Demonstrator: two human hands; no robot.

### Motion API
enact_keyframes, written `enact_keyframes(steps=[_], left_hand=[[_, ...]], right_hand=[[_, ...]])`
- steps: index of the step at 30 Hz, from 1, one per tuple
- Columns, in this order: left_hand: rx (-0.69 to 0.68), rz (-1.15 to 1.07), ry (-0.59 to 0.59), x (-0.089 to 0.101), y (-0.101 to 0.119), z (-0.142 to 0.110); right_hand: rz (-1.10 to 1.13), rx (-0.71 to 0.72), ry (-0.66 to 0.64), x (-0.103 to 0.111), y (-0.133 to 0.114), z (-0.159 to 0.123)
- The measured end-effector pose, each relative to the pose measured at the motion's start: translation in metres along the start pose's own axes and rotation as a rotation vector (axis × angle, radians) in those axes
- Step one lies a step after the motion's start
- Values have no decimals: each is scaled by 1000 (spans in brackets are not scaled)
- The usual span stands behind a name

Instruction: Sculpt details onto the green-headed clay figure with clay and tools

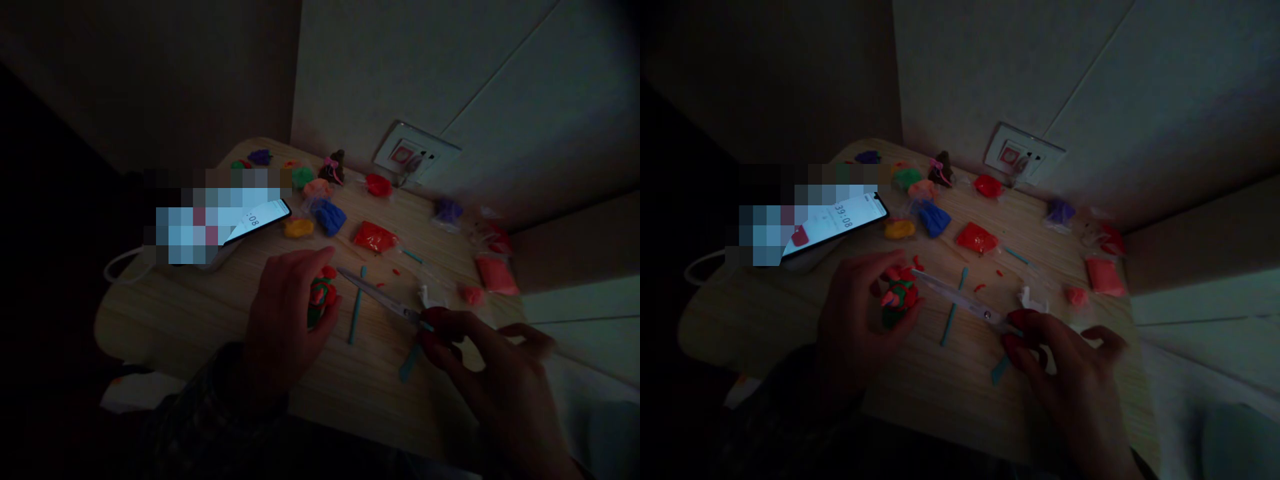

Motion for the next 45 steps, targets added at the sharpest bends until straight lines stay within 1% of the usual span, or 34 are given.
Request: enact_keyframes(steps=[2,5,10,12,14,17,20,28,30,32,33,36,38,40,42,45], left_hand=[[12,-11,-6,0,-1,0],[21,-23,1,1,-2,-1],[-2,-54,19,2,0,0],[24,-68,35,4,-3,0],[47,-65,44,6,-5,1],[32,-50,27,6,-3,2],[10,-61,6,5,-1,3],[-46,-92,17,4,2,1],[-64,-81,10,4,4,1],[-75,-69,3,3,5,1],[-79,-64,0,3,6,1],[-122,-43,-5,2,11,1],[-146,-19,-9,2,14,1],[-156,-5,-20,1,16,1],[-156,-5,-34,-1,16,1],[-160,-25,-30,-1,15,0]], right_hand=[[9,-24,-8,-1,4,-1],[73,-98,-6,-2,9,1],[338,-241,-70,-17,17,10],[348,-301,-59,-19,24,10],[301,-331,-32,-19,31,9],[217,-310,10,-17,35,8],[183,-257,42,-15,31,11],[53,-197,33,-15,16,21],[67,-189,44,-8,9,25],[122,-199,93,6,-1,29],[187,-183,121,13,-10,31],[385,-84,123,23,-48,44],[424,-32,130,26,-72,51],[412,6,162,26,-88,57],[397,7,180,24,-95,60],[388,-11,176,20,-95,62]])
Point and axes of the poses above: each hand's wrist, its own z-axis towards the middle knuckle, its own x-axis out of the back of the hand, y = z × x, the point moved 9 cm from there along z, towards the middle knuckle, and after that the axes turned 5 degrees about -y, right-handed, at the moved point
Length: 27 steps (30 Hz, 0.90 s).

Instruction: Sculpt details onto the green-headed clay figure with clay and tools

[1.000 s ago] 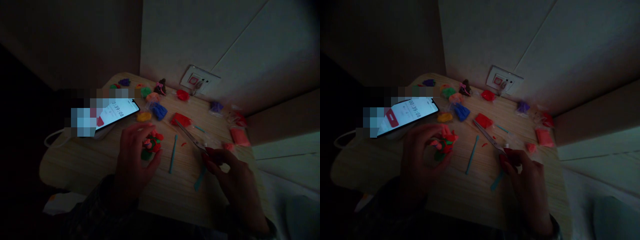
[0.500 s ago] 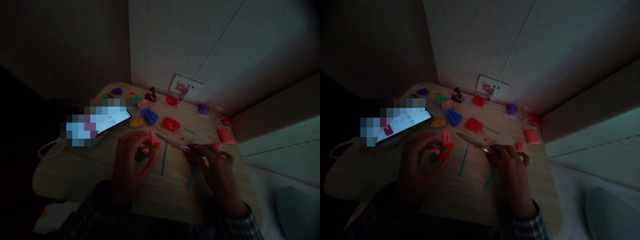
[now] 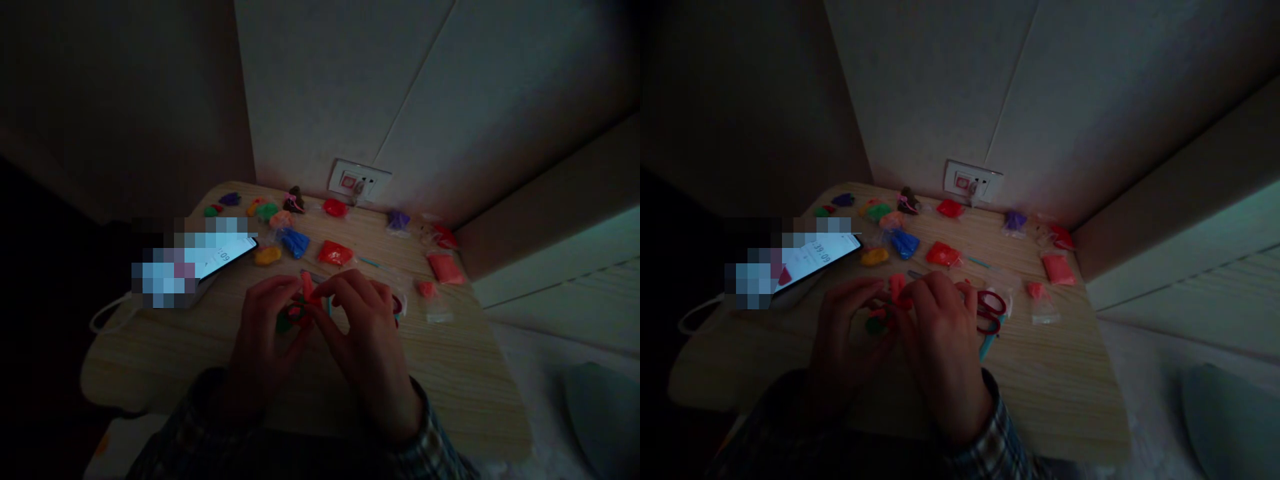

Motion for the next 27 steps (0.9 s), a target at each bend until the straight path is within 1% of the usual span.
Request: enact_keyframes(steps=[2,5,8,10,12,14,18,21,24,25,27], left_hand=[[7,-12,0,0,-1,-1],[27,-22,-20,-1,-3,-1],[53,-39,-30,-1,-5,-2],[95,-71,-21,-1,-10,-4],[148,-138,-1,0,-16,-7],[193,-223,28,0,-23,-10],[272,-363,68,0,-33,-13],[316,-399,83,0,-37,-13],[344,-388,83,0,-40,-14],[351,-381,80,0,-40,-14],[362,-369,70,-1,-41,-14]], right_hand=[[39,-3,-1,1,2,0],[170,-30,17,7,10,0],[322,-101,46,9,26,0],[383,-144,61,7,38,0],[384,-166,44,-1,48,0],[334,-161,-8,-14,52,0],[180,-127,-132,-40,50,-1],[132,-123,-189,-51,49,-3],[144,-130,-196,-52,50,-4],[159,-133,-172,-48,51,-3],[213,-130,-82,-36,50,-2]])
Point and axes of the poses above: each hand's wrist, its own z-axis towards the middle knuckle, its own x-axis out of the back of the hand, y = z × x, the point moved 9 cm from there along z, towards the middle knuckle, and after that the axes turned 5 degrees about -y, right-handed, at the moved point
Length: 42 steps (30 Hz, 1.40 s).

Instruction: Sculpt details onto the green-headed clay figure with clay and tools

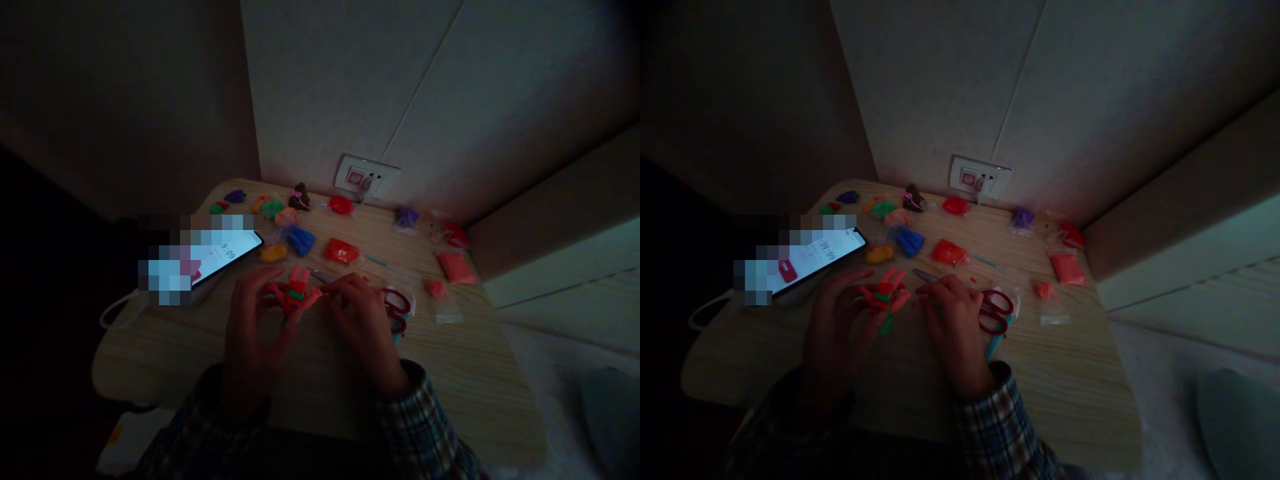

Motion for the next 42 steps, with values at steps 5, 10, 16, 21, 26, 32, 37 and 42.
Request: enact_keyframes(steps=[5,10,16,21,26,32,37,42], left_hand=[[-45,40,-25,-3,6,0],[-82,77,-59,-7,12,-1],[-113,98,-67,-7,16,-3],[-110,113,-69,-7,17,-4],[-136,143,-74,-9,21,-2],[-162,171,-75,-8,25,-1],[-172,192,-70,-8,27,-1],[-161,172,-61,-7,26,-2]], right_hand=[[176,78,174,25,-21,-1],[251,78,125,17,-29,0],[242,66,155,20,-28,-2],[220,53,139,18,-29,-3],[195,55,150,18,-31,-4],[180,57,151,18,-33,-4],[161,66,161,19,-35,-5],[144,100,165,20,-38,-7]])
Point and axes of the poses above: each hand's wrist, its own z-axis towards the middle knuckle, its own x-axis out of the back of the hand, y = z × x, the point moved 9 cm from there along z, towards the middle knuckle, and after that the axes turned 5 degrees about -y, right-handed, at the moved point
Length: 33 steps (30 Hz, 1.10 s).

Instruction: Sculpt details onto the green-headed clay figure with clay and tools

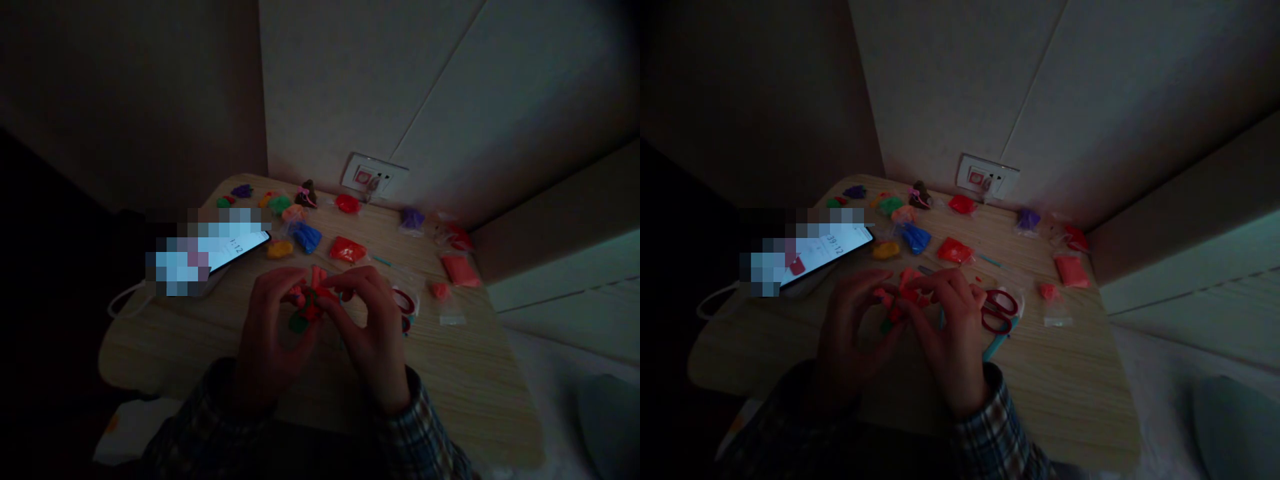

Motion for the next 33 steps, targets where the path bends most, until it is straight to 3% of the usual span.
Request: enact_keyframes(steps=[10,16,22,26,33], left_hand=[[61,-277,47,0,-11,-3],[168,-364,91,4,-20,-1],[234,-243,148,10,-22,0],[230,-175,149,11,-21,-2],[163,-217,170,19,-24,-7]], right_hand=[[81,-7,-47,2,9,-5],[50,-17,-104,1,16,-15],[-125,96,-185,-11,0,-18],[-195,96,-248,-25,-1,-17],[-39,8,-232,-24,9,-15]])
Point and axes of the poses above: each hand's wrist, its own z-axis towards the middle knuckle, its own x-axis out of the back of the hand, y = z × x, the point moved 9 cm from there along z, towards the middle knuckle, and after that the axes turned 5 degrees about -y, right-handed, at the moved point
